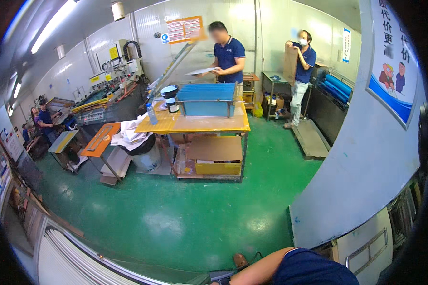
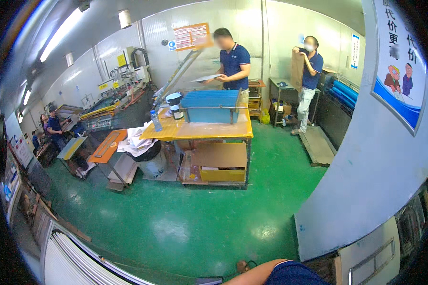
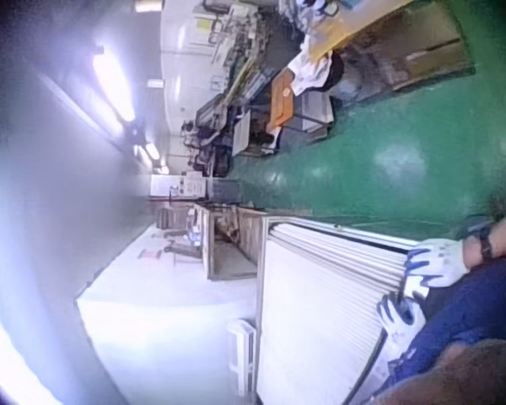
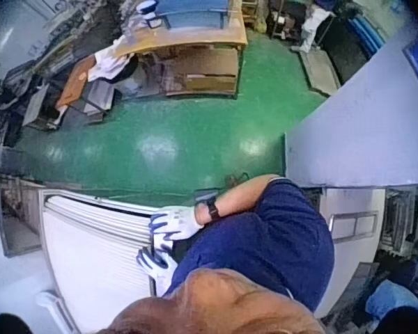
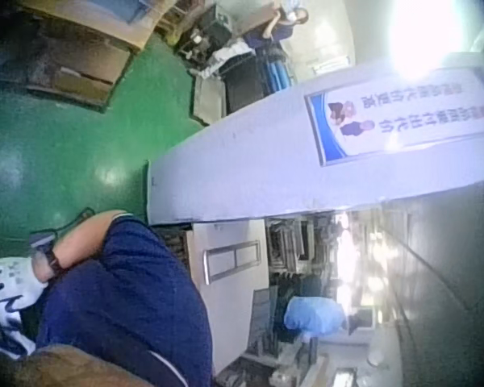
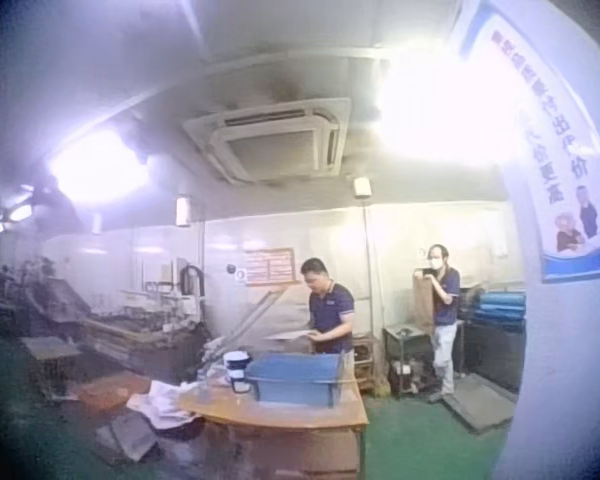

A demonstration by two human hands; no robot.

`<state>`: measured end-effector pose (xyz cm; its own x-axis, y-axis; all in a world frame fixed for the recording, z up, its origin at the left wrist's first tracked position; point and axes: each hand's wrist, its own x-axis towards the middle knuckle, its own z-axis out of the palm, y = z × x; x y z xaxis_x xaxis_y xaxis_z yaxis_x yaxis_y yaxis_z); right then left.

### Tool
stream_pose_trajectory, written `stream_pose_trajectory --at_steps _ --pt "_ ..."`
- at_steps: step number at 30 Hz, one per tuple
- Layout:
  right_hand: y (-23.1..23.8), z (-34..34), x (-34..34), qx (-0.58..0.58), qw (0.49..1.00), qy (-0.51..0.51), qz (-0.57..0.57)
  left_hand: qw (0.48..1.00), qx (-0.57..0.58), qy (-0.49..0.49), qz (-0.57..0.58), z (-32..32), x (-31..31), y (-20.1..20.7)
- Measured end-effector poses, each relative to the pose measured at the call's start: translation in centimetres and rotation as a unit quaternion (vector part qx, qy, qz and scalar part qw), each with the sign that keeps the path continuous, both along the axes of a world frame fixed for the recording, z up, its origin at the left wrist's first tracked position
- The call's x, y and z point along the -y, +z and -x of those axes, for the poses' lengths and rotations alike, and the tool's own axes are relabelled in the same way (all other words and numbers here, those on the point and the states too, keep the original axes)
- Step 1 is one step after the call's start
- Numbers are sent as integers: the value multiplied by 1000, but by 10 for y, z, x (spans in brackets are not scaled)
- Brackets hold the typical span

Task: Moving printed metal or plastic sheets from a drying rack to a work station surface.

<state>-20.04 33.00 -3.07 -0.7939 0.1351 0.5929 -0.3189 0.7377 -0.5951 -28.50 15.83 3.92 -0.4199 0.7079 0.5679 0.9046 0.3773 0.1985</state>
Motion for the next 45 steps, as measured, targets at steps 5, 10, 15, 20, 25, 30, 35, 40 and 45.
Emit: stream_pose_trajectory --at_steps 5,10,15,20,25,30,35,40,45 --pt "-7 2 4 -40 999 -26 11 1000 0 -7 6 4 2 1" --pt "-8 2 13 -38 998 -43 24 996 -66 -50 25 13 17 -15" --pt "-8 2 14 -24 999 -41 28 992 -85 -96 19 23 22 -22" --pt "-3 0 11 -20 999 -32 27 999 27 -30 -9 4 9 2" --pt "-1 0 7 -29 999 -41 19 998 57 -25 -2 9 10 0" --pt "0 1 9 -9 999 -33 29 997 31 -67 -13 17 16 -8" --pt "-1 1 11 -29 999 -39 21 996 33 -84 -16 21 17 -10" --pt "0 -1 12 -39 997 -47 37 995 51 -90 -12 17 12 -5" --pt "-4 1 14 -54 997 -43 37 996 36 -81 2 14 14 -2"
